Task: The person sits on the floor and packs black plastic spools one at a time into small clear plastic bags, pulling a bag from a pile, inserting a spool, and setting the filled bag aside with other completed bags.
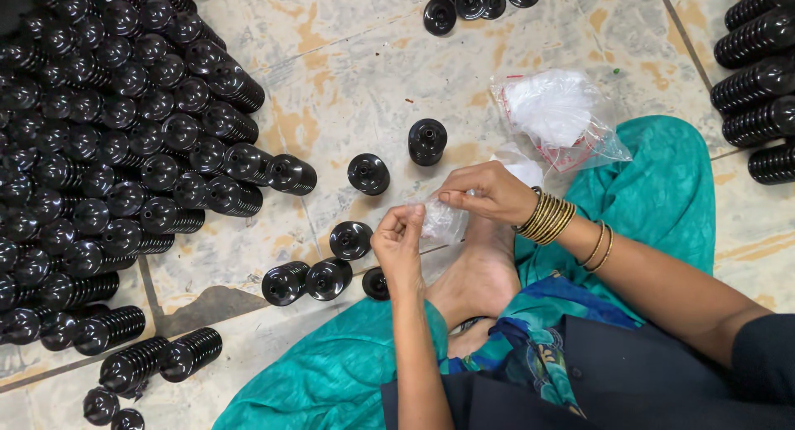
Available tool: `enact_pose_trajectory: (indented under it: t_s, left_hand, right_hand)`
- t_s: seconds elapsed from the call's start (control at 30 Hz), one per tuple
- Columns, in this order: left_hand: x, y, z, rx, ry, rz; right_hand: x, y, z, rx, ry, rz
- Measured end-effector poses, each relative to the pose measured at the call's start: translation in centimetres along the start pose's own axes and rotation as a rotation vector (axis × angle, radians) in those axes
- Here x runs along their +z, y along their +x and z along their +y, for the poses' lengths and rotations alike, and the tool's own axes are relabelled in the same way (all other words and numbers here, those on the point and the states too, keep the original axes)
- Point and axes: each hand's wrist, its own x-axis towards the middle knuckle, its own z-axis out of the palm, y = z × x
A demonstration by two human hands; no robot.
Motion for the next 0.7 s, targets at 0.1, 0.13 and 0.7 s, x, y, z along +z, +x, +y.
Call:
enact_pose_trajectory:
  t_s: [0.1, 0.13, 0.7]
  left_hand:
    - [-1.0, 0.1, -0.4, 0.012, 0.059, -0.023]
    - [-1.1, 0.2, -0.5, 0.006, 0.034, -0.023]
    - [-3.0, 0.1, -0.2, -0.288, -0.742, -0.466]
  right_hand:
    - [0.8, 0.4, -0.7, -0.036, -0.01, 0.003]
    - [1.0, 0.5, -0.9, -0.031, -0.019, 0.003]
    - [2.7, 0.4, 2.6, 0.194, 1.529, 0.021]
